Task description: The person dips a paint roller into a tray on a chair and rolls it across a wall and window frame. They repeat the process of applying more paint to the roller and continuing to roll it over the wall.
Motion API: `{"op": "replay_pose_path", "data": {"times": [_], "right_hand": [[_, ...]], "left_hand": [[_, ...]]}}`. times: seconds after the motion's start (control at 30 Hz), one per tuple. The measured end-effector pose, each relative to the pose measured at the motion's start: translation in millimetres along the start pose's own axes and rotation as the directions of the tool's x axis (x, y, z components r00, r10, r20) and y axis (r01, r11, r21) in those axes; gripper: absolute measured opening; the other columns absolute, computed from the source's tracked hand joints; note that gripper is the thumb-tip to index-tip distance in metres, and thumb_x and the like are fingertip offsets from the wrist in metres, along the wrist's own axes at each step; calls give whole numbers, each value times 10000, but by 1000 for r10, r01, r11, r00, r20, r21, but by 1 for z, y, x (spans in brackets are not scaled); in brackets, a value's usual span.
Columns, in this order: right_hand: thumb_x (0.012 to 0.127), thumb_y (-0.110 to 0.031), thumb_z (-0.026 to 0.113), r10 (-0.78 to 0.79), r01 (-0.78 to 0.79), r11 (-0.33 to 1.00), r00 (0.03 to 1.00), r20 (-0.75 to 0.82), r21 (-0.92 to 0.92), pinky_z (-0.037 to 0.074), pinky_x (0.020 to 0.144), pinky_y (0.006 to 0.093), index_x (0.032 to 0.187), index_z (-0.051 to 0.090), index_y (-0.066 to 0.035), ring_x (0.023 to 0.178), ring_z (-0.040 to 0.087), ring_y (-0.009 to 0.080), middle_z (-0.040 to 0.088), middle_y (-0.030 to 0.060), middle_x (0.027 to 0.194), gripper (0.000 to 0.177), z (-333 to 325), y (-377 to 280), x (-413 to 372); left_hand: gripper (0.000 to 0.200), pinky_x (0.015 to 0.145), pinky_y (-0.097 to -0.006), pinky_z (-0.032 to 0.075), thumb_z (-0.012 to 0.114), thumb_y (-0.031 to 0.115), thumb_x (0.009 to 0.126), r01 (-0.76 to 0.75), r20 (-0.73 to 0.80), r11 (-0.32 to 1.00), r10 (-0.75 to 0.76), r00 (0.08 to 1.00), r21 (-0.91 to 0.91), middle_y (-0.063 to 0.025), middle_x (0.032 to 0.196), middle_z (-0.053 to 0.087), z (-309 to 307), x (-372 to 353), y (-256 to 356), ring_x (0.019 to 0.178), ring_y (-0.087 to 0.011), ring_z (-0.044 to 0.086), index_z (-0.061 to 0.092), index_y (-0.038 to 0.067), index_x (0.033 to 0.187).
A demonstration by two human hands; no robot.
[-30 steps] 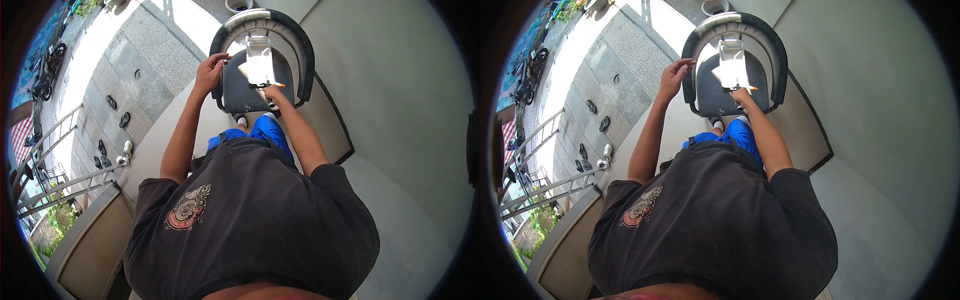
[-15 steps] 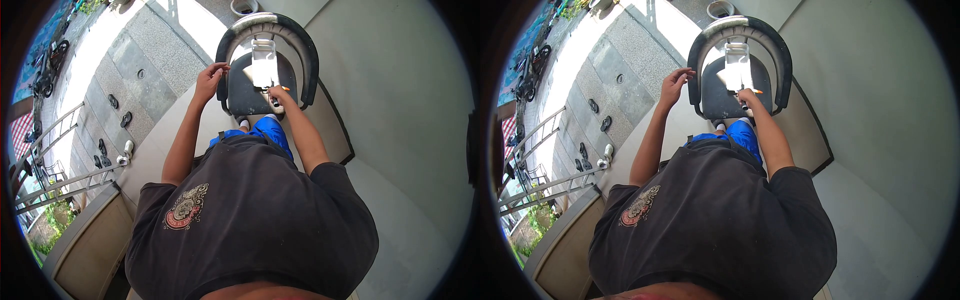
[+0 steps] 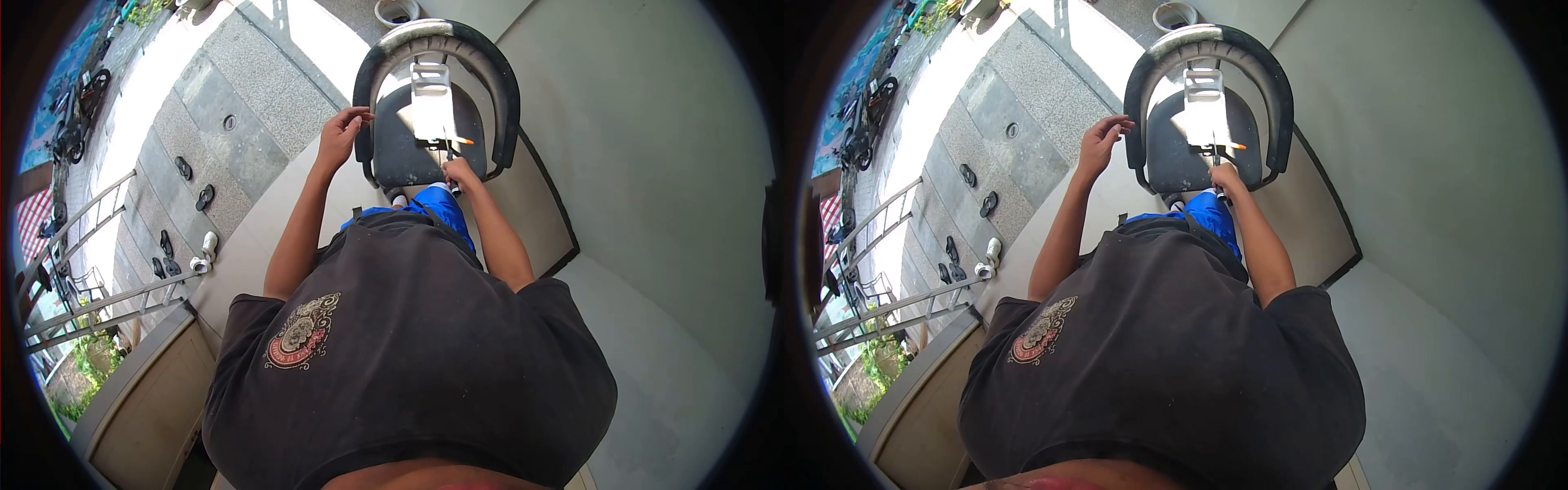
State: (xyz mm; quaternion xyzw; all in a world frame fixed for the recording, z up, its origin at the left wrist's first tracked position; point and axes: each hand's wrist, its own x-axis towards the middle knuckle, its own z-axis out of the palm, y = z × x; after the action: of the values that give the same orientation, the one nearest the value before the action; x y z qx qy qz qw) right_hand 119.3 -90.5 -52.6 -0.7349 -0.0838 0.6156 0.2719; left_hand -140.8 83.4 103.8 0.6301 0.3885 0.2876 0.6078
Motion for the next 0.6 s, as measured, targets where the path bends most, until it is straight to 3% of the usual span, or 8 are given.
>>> {"op": "replay_pose_path", "data": {"times": [0.1,0.17,0.27,0.6], "right_hand": [[933,-194,518,49,-51,996,998,26,74,379,398,323,800,573,25,445,445,141,470,42,573,262,0,10,-11],[1002,-354,425,118,-117,986,993,-1,119,376,398,309,852,570,23,441,425,131,443,22,571,431,-1,18,-14],[1021,-456,337,130,-130,991,991,19,27,377,404,295,851,560,4,445,415,125,439,12,577,539,-7,34,-15],[1012,-462,359,203,-203,976,979,-4,-73,384,412,298,854,571,-23,439,396,121,432,-1,563,513,-22,62,-43]], "left_hand": [[268,833,-280,488,488,103,972,23,10,1000,-23,1000,-17,-94,1063,691,5,-2,-4,961,-151,639,606,-5,1187],[272,844,-270,485,481,91,969,41,13,999,-41,999,-26,-107,1048,691,7,0,-3,957,-156,638,603,-30,1180],[269,864,-279,487,481,93,971,25,46,999,-24,999,-23,-108,1043,690,11,0,0,953,-156,635,601,-35,1174],[263,875,-283,490,482,79,969,34,48,999,-33,998,-23,-111,1034,685,12,-1,1,950,-162,630,598,-39,1174]]}}
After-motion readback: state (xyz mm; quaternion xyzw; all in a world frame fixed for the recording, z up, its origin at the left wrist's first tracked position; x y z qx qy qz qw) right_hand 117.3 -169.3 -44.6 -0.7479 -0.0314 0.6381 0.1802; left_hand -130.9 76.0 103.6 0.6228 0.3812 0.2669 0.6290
